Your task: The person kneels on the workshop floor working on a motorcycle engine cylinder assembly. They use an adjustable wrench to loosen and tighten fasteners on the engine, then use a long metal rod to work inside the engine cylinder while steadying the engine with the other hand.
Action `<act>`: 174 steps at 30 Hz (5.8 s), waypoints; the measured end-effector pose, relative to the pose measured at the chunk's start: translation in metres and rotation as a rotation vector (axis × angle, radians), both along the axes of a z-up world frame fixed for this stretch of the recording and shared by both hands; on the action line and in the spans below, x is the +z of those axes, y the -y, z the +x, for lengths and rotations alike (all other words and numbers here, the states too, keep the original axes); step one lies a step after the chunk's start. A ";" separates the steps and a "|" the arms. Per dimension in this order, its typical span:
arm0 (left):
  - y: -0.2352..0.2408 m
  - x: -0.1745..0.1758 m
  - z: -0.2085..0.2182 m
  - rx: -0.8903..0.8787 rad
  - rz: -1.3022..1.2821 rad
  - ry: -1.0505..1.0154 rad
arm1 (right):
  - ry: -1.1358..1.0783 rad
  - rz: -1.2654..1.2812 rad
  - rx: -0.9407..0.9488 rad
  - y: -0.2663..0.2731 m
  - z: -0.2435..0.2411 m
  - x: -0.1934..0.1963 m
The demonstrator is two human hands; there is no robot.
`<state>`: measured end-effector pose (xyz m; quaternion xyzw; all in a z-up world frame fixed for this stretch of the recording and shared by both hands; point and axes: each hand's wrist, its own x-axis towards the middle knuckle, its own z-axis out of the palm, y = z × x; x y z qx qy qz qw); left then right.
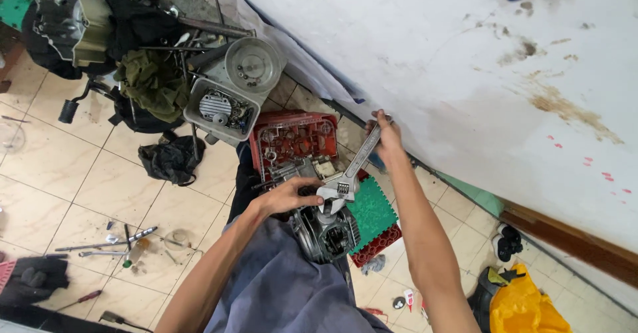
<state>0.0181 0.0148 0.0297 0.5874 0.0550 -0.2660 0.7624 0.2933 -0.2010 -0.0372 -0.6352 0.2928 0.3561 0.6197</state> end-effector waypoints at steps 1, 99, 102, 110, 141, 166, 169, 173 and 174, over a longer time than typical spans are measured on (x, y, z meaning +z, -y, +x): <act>0.001 -0.003 0.001 0.007 0.002 0.002 | 0.002 0.002 0.007 0.004 0.000 -0.014; 0.004 -0.018 0.006 -0.047 -0.133 -0.201 | 0.091 0.271 -0.247 0.022 -0.012 -0.021; 0.001 -0.010 0.007 -0.066 -0.066 -0.239 | 0.103 0.315 -0.241 0.020 -0.008 -0.035; 0.006 -0.013 0.001 -0.050 -0.015 -0.196 | 0.052 0.300 -0.259 0.027 -0.012 -0.041; -0.082 -0.046 -0.063 0.420 0.253 -0.275 | 0.162 -0.455 1.115 -0.215 -0.125 0.019; -0.004 0.039 0.074 -0.680 0.345 0.482 | 0.529 -0.181 1.784 -0.226 -0.284 0.030; 0.010 0.047 0.072 -0.712 0.446 0.437 | 0.958 -0.091 1.669 -0.211 -0.304 0.038; 0.020 0.062 0.058 -0.720 0.625 0.467 | 0.835 0.023 1.833 -0.198 -0.329 0.064; 0.025 0.063 0.050 -0.678 0.678 0.446 | 0.843 0.043 1.845 -0.189 -0.341 0.066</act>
